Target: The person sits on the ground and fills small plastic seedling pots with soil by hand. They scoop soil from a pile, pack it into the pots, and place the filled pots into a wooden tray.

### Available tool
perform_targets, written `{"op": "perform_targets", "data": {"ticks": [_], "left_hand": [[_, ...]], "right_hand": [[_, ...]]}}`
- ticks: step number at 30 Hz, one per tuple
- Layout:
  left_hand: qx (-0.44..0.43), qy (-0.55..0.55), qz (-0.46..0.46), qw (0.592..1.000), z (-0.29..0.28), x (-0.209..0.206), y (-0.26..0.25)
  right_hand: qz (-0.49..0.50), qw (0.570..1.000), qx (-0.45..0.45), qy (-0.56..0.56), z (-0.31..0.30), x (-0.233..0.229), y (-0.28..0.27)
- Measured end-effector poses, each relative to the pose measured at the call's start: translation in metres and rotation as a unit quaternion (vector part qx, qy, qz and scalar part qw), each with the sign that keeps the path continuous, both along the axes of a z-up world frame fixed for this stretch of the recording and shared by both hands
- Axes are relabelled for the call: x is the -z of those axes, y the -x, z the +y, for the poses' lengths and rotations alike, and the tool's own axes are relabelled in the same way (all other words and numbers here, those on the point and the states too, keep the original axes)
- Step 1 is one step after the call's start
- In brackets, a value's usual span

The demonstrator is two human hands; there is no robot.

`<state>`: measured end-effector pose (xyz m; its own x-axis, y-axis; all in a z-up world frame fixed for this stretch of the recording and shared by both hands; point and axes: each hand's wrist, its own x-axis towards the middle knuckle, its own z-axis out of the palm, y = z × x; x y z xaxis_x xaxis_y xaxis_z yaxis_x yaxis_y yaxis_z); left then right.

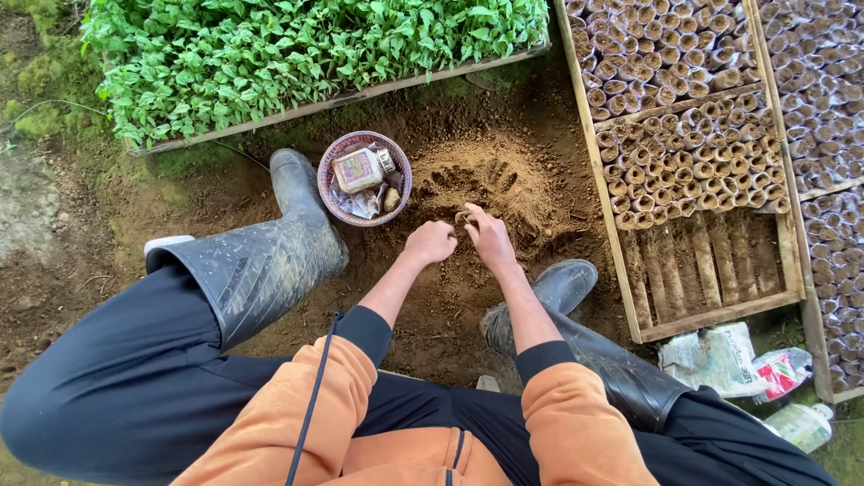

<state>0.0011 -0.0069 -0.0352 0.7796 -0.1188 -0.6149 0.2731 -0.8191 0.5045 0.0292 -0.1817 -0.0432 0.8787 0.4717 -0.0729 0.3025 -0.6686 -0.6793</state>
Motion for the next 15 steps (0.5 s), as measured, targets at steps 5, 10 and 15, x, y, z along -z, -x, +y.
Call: {"op": "perform_targets", "data": {"ticks": [5,10,15], "left_hand": [[-0.334,0.261,0.151,0.893,-0.004,0.004,0.004],[-0.511,0.406,0.149,0.743,-0.028,0.03,-0.002],[-0.591,0.456,0.06,0.663,-0.037,0.057,-0.008]], "right_hand": [[-0.016,0.99,0.094,-0.102,0.014,-0.046,0.02],[-0.052,0.982,0.123,-0.134,0.031,-0.063,0.03],[-0.059,0.967,0.15,-0.198,0.046,-0.086,0.029]]}}
